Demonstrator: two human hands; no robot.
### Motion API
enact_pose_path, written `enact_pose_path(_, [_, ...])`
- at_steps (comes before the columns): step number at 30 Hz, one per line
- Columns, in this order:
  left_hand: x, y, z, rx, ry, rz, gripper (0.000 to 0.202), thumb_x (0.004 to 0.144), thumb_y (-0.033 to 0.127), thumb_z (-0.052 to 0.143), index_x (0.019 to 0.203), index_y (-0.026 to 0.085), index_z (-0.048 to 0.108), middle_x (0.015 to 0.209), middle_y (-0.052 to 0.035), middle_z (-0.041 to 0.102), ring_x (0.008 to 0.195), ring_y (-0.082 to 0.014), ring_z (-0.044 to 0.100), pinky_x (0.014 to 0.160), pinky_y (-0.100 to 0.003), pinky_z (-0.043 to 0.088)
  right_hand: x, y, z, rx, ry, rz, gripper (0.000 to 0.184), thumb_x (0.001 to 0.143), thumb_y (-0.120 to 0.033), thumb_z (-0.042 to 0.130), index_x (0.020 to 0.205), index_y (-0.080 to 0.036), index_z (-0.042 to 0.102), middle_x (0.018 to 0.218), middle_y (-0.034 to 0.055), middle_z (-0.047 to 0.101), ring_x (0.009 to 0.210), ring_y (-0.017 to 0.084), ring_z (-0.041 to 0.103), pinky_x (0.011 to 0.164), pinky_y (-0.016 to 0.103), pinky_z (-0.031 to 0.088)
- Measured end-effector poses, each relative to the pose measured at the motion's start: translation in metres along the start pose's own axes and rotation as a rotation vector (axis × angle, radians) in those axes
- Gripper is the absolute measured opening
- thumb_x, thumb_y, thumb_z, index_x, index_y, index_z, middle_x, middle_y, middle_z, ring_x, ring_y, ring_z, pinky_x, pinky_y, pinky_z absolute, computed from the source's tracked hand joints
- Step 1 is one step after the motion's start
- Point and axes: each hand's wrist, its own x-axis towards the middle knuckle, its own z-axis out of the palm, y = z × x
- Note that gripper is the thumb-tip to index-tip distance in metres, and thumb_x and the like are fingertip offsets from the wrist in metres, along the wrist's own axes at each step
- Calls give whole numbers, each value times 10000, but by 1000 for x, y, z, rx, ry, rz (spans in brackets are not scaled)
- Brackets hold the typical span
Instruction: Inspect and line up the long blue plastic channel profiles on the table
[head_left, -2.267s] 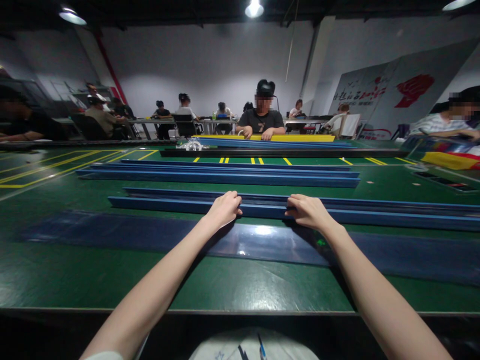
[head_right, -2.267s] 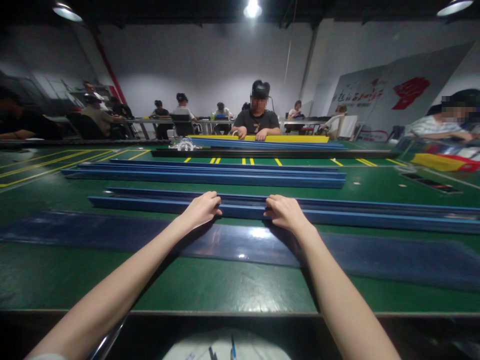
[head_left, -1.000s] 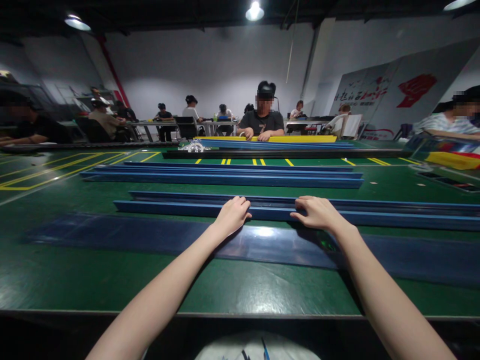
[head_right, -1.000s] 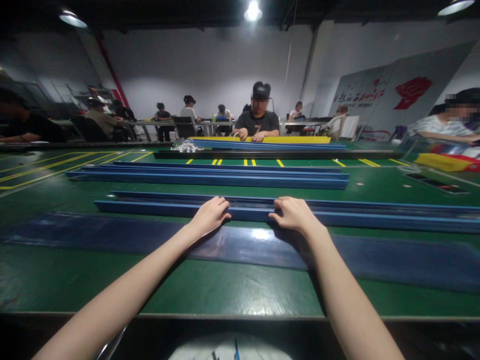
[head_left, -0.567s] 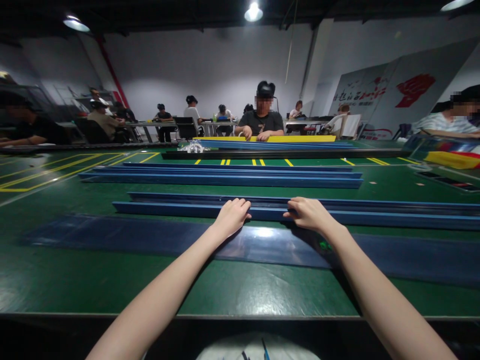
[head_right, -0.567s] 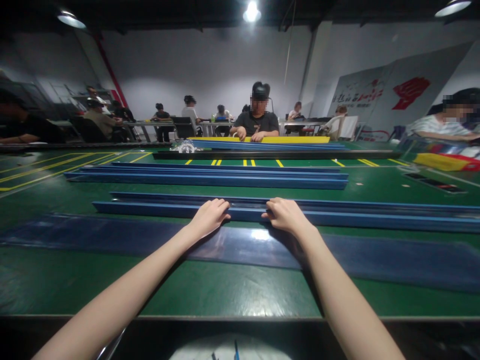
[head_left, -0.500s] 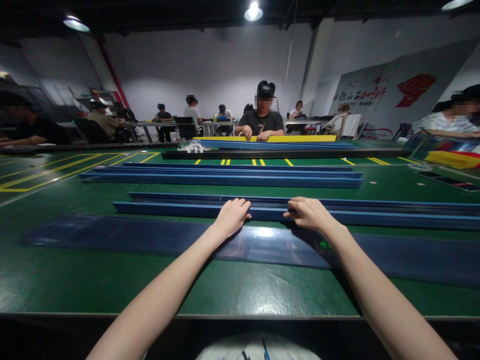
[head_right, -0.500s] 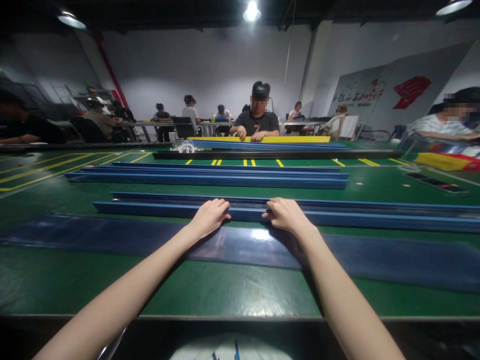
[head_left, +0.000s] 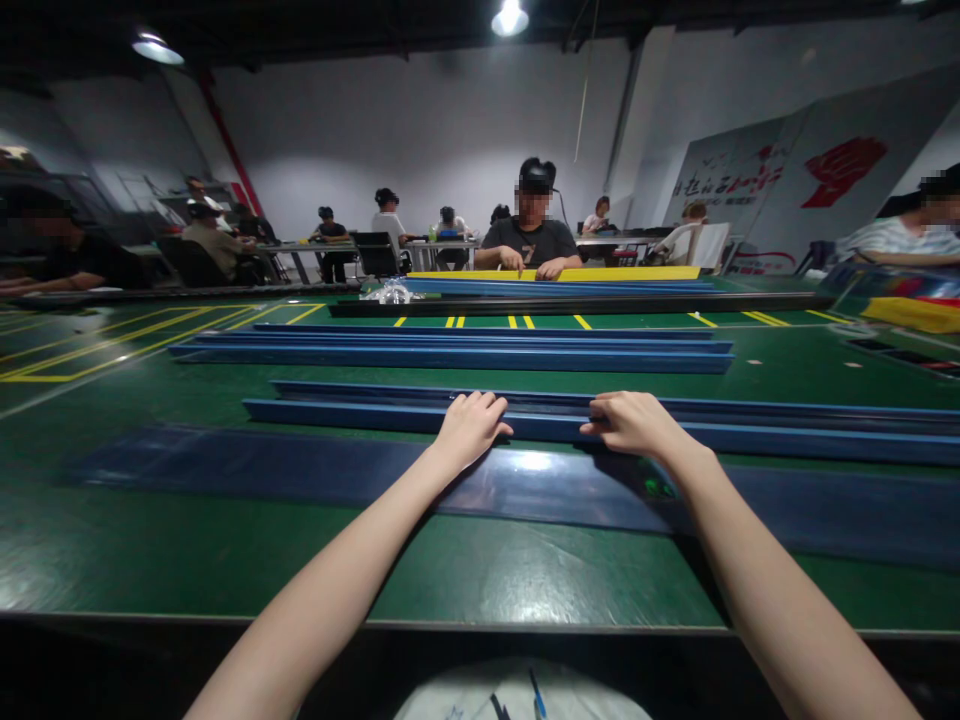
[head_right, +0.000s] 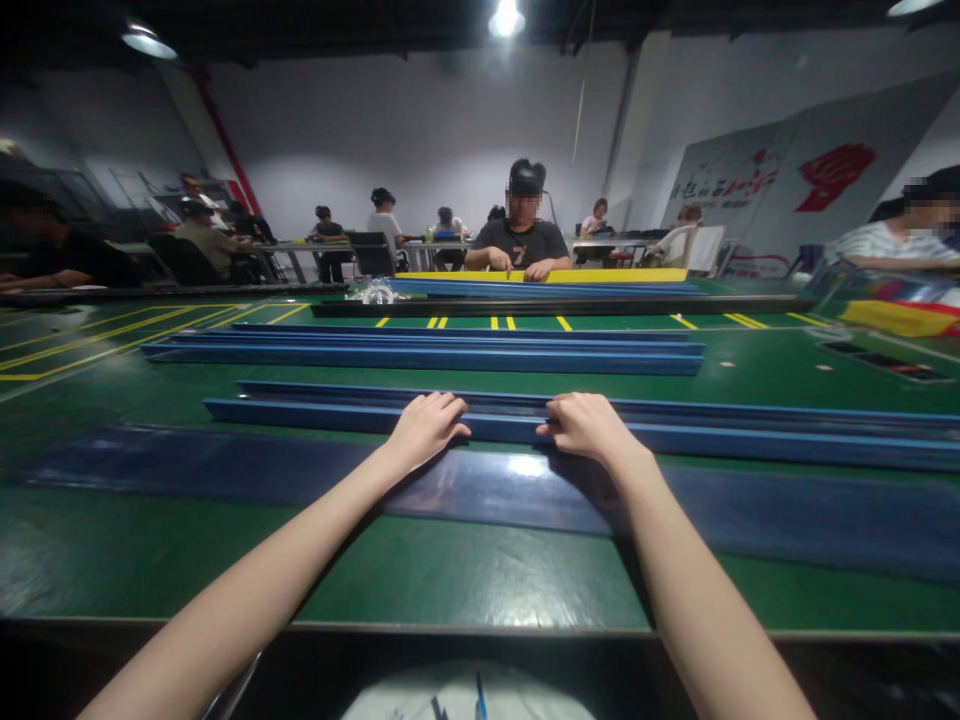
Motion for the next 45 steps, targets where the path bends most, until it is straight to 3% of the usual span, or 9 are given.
enact_pose_path(14, [-1,0,7,20,9,-17,333,846,491,455,915,183,562,954,-37,616,899,-193,520,702,-298,310,0,-5,6,10,11,-8,394,843,-498,381,778,-183,609,848,81,661,765,200,602,568,261,305])
enact_pose_path(23, [-2,2,10,13,18,-14,290,846,454,484,915,184,565,978,-33,611,924,-197,514,723,-305,327,8,-29,16,107,92,-114,343,867,-428,380,988,-178,581,1010,97,646,902,217,595,677,269,383])
enact_pose_path(32, [-2,3,8,6,22,-13,266,842,432,508,880,175,564,954,-35,621,899,-191,522,708,-298,326,6,-30,19,229,123,-167,435,835,-388,439,1178,-141,543,1171,114,596,1047,228,558,849,310,418])
enact_pose_path(45, [-1,4,3,-8,-34,-31,266,850,429,494,872,172,562,935,-41,622,889,-193,527,697,-296,337,7,-30,18,267,90,-153,460,835,-385,449,1218,-144,530,1208,125,575,1095,236,532,888,342,417])
